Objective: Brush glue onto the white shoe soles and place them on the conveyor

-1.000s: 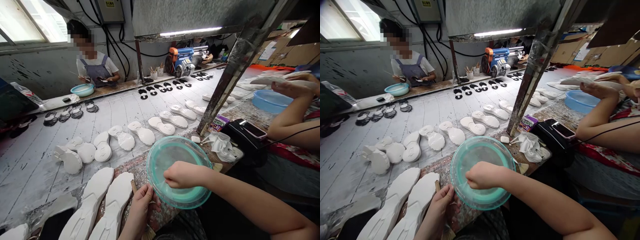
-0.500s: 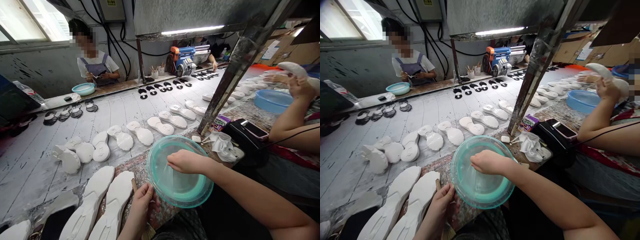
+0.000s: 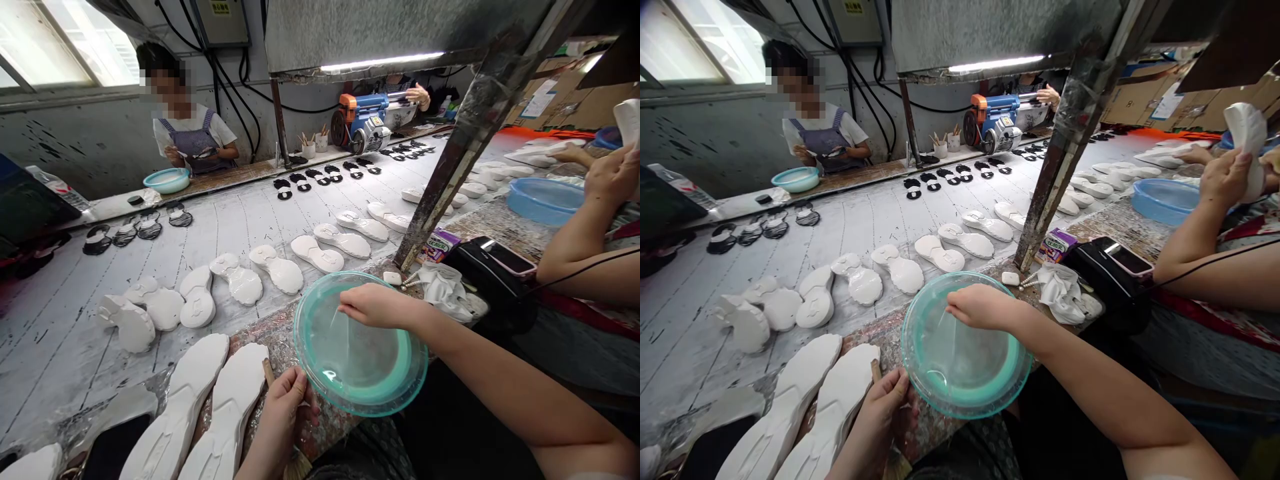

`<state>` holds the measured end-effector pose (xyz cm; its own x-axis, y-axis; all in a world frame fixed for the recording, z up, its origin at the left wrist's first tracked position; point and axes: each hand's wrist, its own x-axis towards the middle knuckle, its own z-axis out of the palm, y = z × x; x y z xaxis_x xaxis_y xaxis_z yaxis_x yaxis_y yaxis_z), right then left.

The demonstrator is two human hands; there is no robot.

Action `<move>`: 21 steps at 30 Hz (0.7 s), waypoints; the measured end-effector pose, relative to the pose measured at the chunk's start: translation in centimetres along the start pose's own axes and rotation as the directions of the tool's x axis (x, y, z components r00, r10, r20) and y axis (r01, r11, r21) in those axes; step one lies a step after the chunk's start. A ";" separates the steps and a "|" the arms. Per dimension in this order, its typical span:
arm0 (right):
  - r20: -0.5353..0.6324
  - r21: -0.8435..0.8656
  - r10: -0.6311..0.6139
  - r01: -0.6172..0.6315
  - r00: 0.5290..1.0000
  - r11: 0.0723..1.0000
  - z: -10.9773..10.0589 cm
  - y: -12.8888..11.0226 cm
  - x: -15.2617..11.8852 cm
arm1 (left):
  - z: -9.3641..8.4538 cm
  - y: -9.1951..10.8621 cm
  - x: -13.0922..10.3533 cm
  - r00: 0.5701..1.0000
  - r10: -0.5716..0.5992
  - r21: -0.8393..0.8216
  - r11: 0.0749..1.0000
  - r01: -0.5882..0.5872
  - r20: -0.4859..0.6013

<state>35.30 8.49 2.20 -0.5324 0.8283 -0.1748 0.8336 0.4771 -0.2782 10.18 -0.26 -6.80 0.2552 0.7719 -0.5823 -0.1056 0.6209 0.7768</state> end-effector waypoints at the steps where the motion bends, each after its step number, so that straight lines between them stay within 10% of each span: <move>1: 0.018 0.031 -0.012 0.011 1.000 0.999 -0.1 -0.4 -0.3 | 0.0 0.1 -0.1 1.000 -0.010 -0.007 1.000 0.010 0.005; 21: 0.191 0.230 -0.198 0.152 0.962 0.961 3.6 -6.9 1.2 | -0.5 0.2 -0.6 1.000 -0.019 -0.032 0.999 0.019 0.022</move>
<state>28.39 5.14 0.47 -0.7048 0.6460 -0.2930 0.6865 0.5173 -0.5109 9.56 -0.57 -6.44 0.2778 0.7570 -0.5915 -0.1311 0.6398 0.7573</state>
